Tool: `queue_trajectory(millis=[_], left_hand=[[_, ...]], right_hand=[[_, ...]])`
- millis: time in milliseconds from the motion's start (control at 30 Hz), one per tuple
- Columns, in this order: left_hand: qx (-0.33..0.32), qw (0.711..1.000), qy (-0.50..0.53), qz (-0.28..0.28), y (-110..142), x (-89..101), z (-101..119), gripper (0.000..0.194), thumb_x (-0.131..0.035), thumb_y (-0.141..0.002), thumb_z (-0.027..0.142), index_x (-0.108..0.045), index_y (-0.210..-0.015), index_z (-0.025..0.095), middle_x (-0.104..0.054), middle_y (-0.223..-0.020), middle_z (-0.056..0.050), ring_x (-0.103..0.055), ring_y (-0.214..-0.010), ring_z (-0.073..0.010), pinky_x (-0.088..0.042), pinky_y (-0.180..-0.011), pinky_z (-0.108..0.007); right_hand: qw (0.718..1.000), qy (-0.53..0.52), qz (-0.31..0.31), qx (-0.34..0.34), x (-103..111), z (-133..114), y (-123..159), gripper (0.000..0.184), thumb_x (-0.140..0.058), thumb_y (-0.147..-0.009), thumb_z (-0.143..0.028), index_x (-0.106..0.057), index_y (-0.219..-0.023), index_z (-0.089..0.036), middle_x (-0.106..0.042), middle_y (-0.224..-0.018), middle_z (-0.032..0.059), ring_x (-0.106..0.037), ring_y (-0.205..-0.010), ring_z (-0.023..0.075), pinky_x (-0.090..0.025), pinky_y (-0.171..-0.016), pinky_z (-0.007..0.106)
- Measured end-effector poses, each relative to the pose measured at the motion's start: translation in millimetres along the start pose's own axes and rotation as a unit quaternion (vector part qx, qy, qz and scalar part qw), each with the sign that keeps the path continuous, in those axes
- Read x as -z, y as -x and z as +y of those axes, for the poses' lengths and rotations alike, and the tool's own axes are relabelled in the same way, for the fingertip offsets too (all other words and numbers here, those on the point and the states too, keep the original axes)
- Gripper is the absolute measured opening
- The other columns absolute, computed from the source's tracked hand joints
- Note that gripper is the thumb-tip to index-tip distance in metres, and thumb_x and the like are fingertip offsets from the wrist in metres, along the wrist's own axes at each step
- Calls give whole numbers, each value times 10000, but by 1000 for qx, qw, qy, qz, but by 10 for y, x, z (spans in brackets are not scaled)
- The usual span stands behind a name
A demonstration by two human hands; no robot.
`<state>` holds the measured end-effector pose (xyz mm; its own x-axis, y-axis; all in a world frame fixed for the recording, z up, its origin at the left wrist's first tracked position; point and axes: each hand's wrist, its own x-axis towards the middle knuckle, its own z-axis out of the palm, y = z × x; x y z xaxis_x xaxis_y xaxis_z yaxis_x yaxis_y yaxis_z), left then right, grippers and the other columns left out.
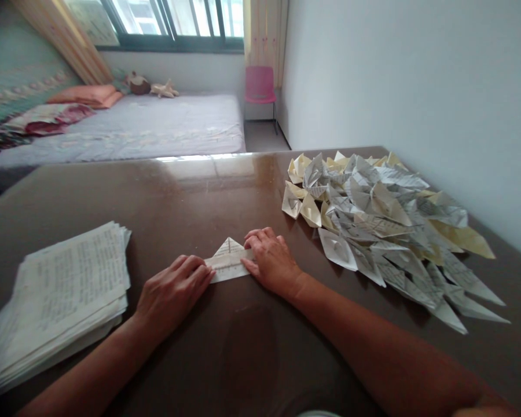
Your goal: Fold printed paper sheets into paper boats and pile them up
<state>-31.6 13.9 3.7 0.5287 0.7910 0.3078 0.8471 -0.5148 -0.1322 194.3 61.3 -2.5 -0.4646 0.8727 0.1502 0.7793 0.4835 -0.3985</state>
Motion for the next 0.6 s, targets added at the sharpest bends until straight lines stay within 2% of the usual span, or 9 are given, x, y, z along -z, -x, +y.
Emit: queue_trajectory(millis=[133,200,233,267,333,367,433,500,600], left_hand=[[6,1000,13,-11,4,-6,2,214,-482,-937,260,-599,-767,205,-621,-806,-19,-562,-797,-176,-434,-627,-273],[27,999,37,-7,12,-19,-2,164,-486,-938,272,-617,-860,213,-641,-890,-23,-580,-846,-175,-457,-655,-267],[46,998,53,5,14,-25,-5,141,-503,-931,292,-617,-966,218,-647,-974,-36,-587,-893,-182,-471,-676,-270],[69,995,74,21,13,-30,-7,216,-535,-914,321,-589,-1097,220,-636,-1074,-56,-588,-944,-193,-485,-699,-277],[118,981,145,50,0,-34,-7,490,-614,-860,373,-469,-1302,218,-594,-1206,-93,-588,-978,-206,-505,-721,-291],[134,969,199,51,-12,-31,-3,544,-640,-838,379,-452,-1323,220,-603,-1194,-90,-597,-942,-197,-509,-713,-287],[148,930,336,12,-43,-21,13,406,-633,-841,350,-548,-1217,223,-664,-1026,-42,-609,-798,-152,-507,-669,-253],[157,872,460,-47,-71,-8,39,194,-593,-864,322,-639,-1008,199,-669,-816,3,-591,-680,-116,-489,-612,-215],[199,795,567,-77,-90,-8,80,175,-592,-859,338,-627,-861,166,-628,-701,16,-570,-616,-102,-469,-552,-195]], right_hand=[[996,-90,-11,-22,-4,-6,-3,138,-681,-764,-246,-590,-847,-184,-643,-1030,53,-541,-968,194,-421,-807,326],[988,-147,-18,-31,26,-26,2,105,-637,-788,-207,-581,-874,-189,-656,-892,19,-576,-825,156,-429,-725,278],[983,-180,-20,-29,48,-38,7,105,-609,-806,-194,-582,-908,-193,-657,-846,3,-582,-763,138,-427,-690,258],[977,-213,-23,-19,72,-51,12,117,-584,-827,-190,-588,-943,-197,-662,-831,-6,-588,-729,126,-428,-672,244],[961,-275,-27,16,115,-70,19,139,-553,-861,-199,-618,-984,-207,-681,-882,-4,-611,-765,121,-440,-693,233],[953,-302,-27,30,129,-77,20,145,-550,-870,-210,-636,-986,-209,-687,-916,1,-618,-800,125,-448,-711,233],[933,-356,-28,29,130,-90,15,166,-571,-867,-242,-653,-1008,-212,-687,-935,6,-625,-807,129,-462,-697,230],[911,-411,-19,-12,99,-108,3,245,-618,-835,-269,-620,-1073,-210,-682,-911,10,-628,-759,129,-475,-653,230],[863,-498,-7,-83,27,-152,-10,422,-693,-765,-293,-517,-1138,-204,-683,-937,32,-653,-797,152,-513,-681,259]])
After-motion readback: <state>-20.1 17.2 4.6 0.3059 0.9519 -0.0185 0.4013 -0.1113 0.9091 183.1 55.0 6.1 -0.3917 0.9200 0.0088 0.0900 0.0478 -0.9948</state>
